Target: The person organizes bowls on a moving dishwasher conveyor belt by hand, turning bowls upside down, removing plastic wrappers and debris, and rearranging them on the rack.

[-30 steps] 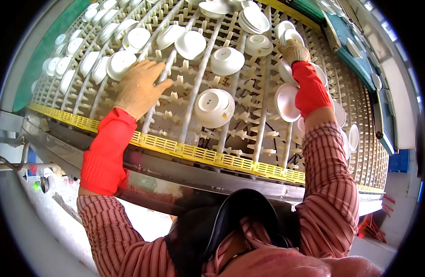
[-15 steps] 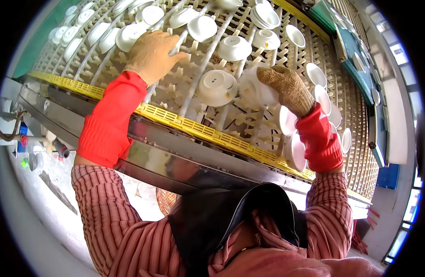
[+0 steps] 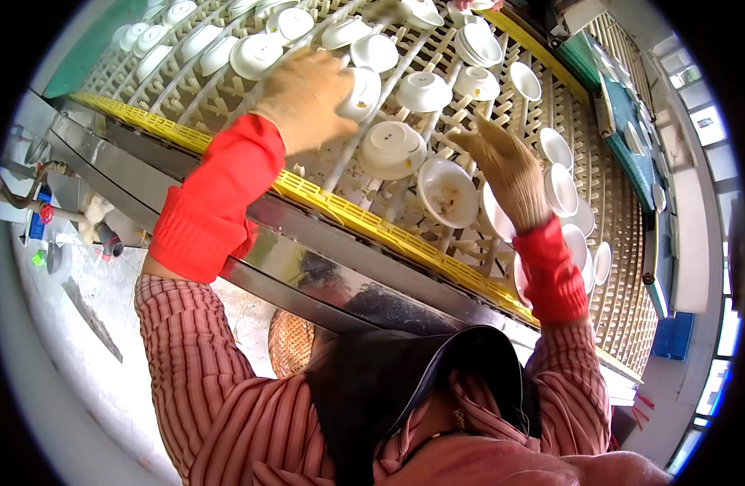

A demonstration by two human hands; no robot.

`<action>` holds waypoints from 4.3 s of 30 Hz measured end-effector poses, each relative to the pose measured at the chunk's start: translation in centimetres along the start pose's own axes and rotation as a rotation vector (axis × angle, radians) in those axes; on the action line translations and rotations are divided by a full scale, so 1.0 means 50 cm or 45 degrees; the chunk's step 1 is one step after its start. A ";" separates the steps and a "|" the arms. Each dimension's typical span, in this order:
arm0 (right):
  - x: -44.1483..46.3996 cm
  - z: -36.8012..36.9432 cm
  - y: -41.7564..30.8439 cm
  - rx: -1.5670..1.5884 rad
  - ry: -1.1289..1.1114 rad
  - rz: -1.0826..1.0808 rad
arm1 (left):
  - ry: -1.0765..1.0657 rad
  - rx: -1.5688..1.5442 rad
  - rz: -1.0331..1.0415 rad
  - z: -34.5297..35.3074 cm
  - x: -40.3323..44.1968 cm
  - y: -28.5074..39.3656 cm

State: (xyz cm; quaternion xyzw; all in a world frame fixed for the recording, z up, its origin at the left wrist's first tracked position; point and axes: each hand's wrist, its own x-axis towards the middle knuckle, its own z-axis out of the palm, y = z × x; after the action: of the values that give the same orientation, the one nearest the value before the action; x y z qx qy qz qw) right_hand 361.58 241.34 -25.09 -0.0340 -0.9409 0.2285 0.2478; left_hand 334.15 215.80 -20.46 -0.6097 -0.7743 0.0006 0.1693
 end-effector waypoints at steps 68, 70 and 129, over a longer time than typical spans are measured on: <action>-0.040 -0.096 0.090 -0.146 0.510 0.364 | -0.148 -0.194 -0.491 0.092 0.107 0.040; 0.000 -0.069 0.068 -0.263 0.501 0.293 | -0.139 -0.224 -0.447 0.094 0.099 0.026; -0.077 -0.161 0.376 -0.903 -0.056 0.828 | -0.193 -0.199 -0.776 0.073 0.118 0.093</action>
State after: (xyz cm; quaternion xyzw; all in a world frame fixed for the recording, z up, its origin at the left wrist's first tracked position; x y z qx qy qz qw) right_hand 367.92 260.77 -28.98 -0.4040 -0.9064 -0.0400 0.1165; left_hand 336.40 223.29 -23.30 -0.3590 -0.9294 -0.0643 0.0564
